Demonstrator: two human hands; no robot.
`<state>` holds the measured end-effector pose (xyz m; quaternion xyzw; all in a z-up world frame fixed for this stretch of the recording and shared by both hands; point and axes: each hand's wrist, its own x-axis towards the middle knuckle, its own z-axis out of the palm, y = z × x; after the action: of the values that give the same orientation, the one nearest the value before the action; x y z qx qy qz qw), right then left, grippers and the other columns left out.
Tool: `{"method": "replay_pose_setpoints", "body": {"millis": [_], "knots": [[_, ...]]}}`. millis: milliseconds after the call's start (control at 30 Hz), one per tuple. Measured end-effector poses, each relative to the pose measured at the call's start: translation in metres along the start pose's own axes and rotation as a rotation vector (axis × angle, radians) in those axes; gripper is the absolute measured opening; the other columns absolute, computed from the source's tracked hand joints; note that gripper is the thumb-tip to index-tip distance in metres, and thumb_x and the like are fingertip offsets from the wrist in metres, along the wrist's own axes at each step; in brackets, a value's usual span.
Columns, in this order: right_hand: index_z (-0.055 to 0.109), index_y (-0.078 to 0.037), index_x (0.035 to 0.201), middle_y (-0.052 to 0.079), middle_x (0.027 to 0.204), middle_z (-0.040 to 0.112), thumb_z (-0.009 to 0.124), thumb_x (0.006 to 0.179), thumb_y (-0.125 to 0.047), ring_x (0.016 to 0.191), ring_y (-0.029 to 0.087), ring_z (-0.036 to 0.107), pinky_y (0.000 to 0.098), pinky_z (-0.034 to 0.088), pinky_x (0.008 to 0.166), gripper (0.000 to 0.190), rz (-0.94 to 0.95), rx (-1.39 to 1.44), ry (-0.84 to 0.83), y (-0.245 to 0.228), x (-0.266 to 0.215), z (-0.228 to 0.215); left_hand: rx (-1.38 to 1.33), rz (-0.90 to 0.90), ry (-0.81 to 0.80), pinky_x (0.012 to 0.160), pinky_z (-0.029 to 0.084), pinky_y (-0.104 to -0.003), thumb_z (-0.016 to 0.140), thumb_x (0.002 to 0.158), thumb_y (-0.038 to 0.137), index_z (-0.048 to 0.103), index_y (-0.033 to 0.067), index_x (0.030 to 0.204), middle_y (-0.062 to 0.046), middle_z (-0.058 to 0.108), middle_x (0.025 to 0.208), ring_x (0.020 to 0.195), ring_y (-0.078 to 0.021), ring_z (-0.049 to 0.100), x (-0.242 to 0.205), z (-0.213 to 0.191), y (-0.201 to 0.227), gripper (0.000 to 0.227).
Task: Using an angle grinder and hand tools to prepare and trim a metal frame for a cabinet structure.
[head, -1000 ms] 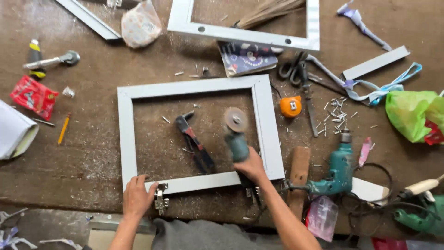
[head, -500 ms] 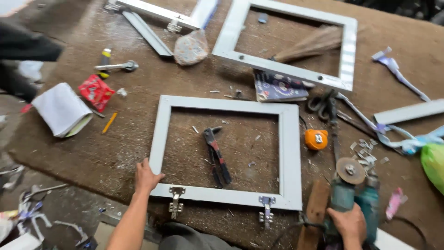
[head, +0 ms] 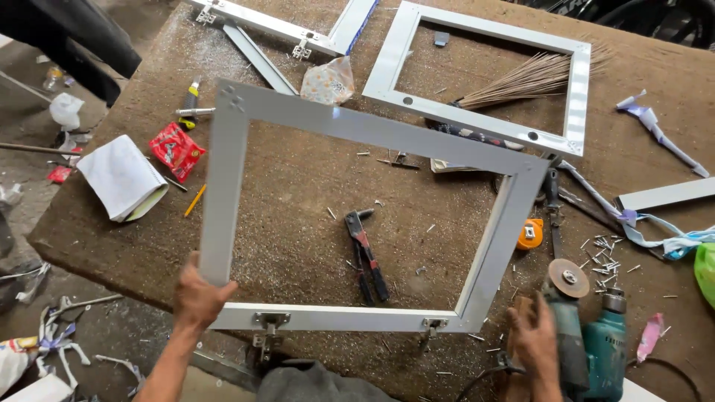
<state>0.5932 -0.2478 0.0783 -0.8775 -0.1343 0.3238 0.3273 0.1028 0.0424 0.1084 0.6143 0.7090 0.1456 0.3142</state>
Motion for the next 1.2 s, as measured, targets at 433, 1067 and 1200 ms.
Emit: {"method": "replay_pose_setpoints", "body": {"millis": [433, 1067, 1200], "knots": [[0.059, 0.002, 0.132, 0.025, 0.115, 0.072, 0.075, 0.084, -0.020, 0.101, 0.036, 0.065, 0.0441, 0.050, 0.089, 0.055, -0.039, 0.219, -0.115, -0.035, 0.092, 0.215, -0.131, 0.030, -0.052, 0.079, 0.059, -0.044, 0.080, 0.063, 0.010, 0.056, 0.0023, 0.128, -0.016, 0.069, 0.113, 0.099, -0.0335, 0.069, 0.257, -0.135, -0.022, 0.070], [0.041, 0.000, 0.147, 0.016, 0.141, 0.056, 0.042, 0.104, -0.058, 0.115, 0.034, 0.061, 0.0469, 0.053, 0.090, 0.072, 0.226, 0.394, 0.128, -0.549, 0.385, 0.466, 0.085, 0.973, 0.607, 0.079, 0.053, -0.049, 0.077, 0.095, 0.011, 0.061, 0.0019, 0.123, -0.021, 0.066, 0.114, 0.096, -0.0334, 0.065, 0.778, -0.127, 0.203, 0.034], [0.050, 0.011, 0.141, 0.042, 0.136, 0.047, 0.056, 0.102, -0.064, 0.105, 0.066, 0.058, 0.0765, 0.048, 0.057, 0.085, -0.028, 0.351, 0.219, -0.549, 0.531, 0.529, -0.223, 0.896, 0.270, 0.081, 0.056, -0.048, 0.080, 0.089, 0.011, 0.067, 0.0026, 0.105, -0.014, 0.064, 0.088, 0.089, -0.0350, 0.068, 0.736, -0.032, 0.143, 0.022]]}}
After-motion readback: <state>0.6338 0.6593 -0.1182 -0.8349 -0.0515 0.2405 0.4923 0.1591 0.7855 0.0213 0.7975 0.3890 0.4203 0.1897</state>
